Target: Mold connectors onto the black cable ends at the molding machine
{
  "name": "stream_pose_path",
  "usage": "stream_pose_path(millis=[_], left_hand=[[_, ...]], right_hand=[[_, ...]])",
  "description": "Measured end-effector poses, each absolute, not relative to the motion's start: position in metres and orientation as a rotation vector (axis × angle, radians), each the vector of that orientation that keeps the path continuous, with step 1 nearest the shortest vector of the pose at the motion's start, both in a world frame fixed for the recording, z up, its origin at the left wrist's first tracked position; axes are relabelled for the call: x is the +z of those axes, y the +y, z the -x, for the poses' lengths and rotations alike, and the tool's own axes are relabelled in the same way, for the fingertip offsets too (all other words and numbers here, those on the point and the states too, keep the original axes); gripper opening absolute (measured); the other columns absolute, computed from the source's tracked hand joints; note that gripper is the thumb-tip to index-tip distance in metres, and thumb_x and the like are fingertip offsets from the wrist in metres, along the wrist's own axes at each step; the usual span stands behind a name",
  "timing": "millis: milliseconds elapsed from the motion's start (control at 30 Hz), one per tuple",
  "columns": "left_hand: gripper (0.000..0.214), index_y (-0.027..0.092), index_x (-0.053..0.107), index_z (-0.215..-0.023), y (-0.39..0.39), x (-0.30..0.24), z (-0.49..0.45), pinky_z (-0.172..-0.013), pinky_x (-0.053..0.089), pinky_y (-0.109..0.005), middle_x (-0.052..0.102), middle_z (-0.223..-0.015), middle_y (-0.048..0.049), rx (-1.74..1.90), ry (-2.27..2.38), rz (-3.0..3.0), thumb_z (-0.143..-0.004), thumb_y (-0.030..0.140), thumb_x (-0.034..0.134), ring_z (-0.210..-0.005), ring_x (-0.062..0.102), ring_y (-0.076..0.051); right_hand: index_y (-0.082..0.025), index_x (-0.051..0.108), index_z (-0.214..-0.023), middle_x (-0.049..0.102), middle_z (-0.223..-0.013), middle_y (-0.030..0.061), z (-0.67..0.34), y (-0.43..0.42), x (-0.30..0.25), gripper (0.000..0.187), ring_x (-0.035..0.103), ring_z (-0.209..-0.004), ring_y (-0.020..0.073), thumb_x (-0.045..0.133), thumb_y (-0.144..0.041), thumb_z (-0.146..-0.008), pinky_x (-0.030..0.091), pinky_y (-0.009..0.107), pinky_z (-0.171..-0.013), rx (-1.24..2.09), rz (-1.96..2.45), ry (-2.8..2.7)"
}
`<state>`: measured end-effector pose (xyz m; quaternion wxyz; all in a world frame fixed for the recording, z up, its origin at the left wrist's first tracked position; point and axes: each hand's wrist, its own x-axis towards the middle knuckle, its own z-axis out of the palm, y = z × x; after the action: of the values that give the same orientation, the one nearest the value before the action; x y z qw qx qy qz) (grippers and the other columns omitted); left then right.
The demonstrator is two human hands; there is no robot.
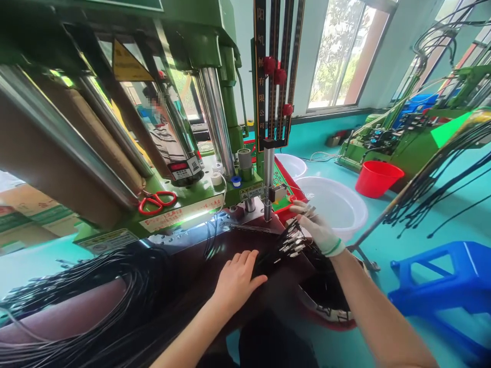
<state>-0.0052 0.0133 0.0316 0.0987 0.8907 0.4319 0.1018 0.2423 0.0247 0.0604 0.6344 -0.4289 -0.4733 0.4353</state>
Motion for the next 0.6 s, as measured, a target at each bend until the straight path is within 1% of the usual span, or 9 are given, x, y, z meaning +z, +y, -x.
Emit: stream_pose_path(millis=[67, 133, 233, 300, 367, 433, 500, 600], left_hand=[[0.047, 0.016, 0.044, -0.120, 0.013, 0.031, 0.010, -0.083, 0.044, -0.038, 0.056, -0.114, -0.0101, 0.387, 1.287, -2.629, -0.081, 0.042, 0.049, -0.104, 0.051, -0.024], [0.043, 0.017, 0.046, -0.117, 0.013, 0.032, 0.018, -0.084, 0.043, -0.039, 0.055, -0.114, -0.0095, 0.488, 1.281, -2.615, -0.082, 0.042, 0.047, -0.106, 0.049, -0.024], [0.025, 0.017, 0.053, -0.099, 0.010, 0.039, 0.032, -0.081, 0.042, -0.036, 0.058, -0.103, -0.0076, 0.649, 1.294, -2.592, -0.085, 0.035, 0.044, -0.097, 0.052, -0.021], [0.021, 0.017, 0.055, -0.085, 0.007, 0.048, 0.042, -0.076, 0.043, -0.033, 0.059, -0.089, -0.0057, 0.721, 1.329, -2.549, -0.088, 0.032, 0.040, -0.085, 0.053, -0.018], [0.023, 0.017, 0.053, -0.078, 0.002, 0.059, 0.052, -0.069, 0.042, -0.028, 0.056, -0.078, -0.0030, 0.710, 1.314, -2.483, -0.088, 0.033, 0.039, -0.075, 0.052, -0.015], [0.024, 0.018, 0.053, -0.077, 0.000, 0.067, 0.060, -0.064, 0.040, -0.025, 0.055, -0.075, -0.0011, 0.654, 1.273, -2.421, -0.088, 0.035, 0.040, -0.070, 0.051, -0.013], [0.025, 0.018, 0.052, -0.073, 0.000, 0.070, 0.064, -0.061, 0.038, -0.023, 0.054, -0.072, -0.0001, 0.584, 1.283, -2.393, -0.088, 0.035, 0.040, -0.066, 0.050, -0.012], [0.031, 0.017, 0.049, -0.064, 0.003, 0.069, 0.068, -0.054, 0.032, -0.023, 0.052, -0.062, 0.0015, 0.486, 1.404, -2.359, -0.087, 0.037, 0.040, -0.057, 0.047, -0.011]], right_hand=[[-0.022, 0.069, -0.090, 0.059, -0.112, 0.0030, -0.237, 0.026, 0.083, 0.022, 0.043, -0.116, 0.0232, 0.065, -0.034, -0.073, 0.024, 0.036, -0.104, 0.895, 0.973, -1.300], [-0.022, 0.069, -0.092, 0.063, -0.103, 0.0031, -0.229, 0.024, 0.106, 0.021, 0.051, -0.106, 0.0231, 0.059, -0.035, -0.078, 0.031, 0.038, -0.100, 0.827, 0.918, -1.459], [-0.023, 0.069, -0.087, 0.065, -0.089, 0.0016, -0.214, 0.019, 0.135, 0.016, 0.058, -0.089, 0.0209, 0.058, -0.032, -0.080, 0.042, 0.038, -0.088, 0.794, 0.823, -1.485], [-0.023, 0.070, -0.084, 0.065, -0.082, 0.0015, -0.205, 0.019, 0.150, 0.015, 0.060, -0.079, 0.0195, 0.060, -0.033, -0.078, 0.046, 0.037, -0.079, 0.822, 0.764, -1.440], [-0.022, 0.070, -0.081, 0.065, -0.077, 0.0022, -0.198, 0.023, 0.162, 0.016, 0.061, -0.074, 0.0189, 0.064, -0.035, -0.075, 0.048, 0.037, -0.074, 0.861, 0.713, -1.384], [-0.019, 0.071, -0.077, 0.065, -0.074, 0.0027, -0.193, 0.032, 0.173, 0.019, 0.061, -0.073, 0.0184, 0.068, -0.036, -0.071, 0.048, 0.037, -0.073, 0.890, 0.680, -1.358], [-0.017, 0.071, -0.074, 0.066, -0.071, 0.0021, -0.189, 0.041, 0.184, 0.019, 0.062, -0.071, 0.0168, 0.070, -0.035, -0.068, 0.048, 0.036, -0.071, 0.928, 0.667, -1.390], [-0.019, 0.071, -0.074, 0.066, -0.071, -0.0008, -0.187, 0.045, 0.201, 0.015, 0.061, -0.068, 0.0126, 0.069, -0.033, -0.069, 0.048, 0.030, -0.064, 0.936, 0.680, -1.507]])
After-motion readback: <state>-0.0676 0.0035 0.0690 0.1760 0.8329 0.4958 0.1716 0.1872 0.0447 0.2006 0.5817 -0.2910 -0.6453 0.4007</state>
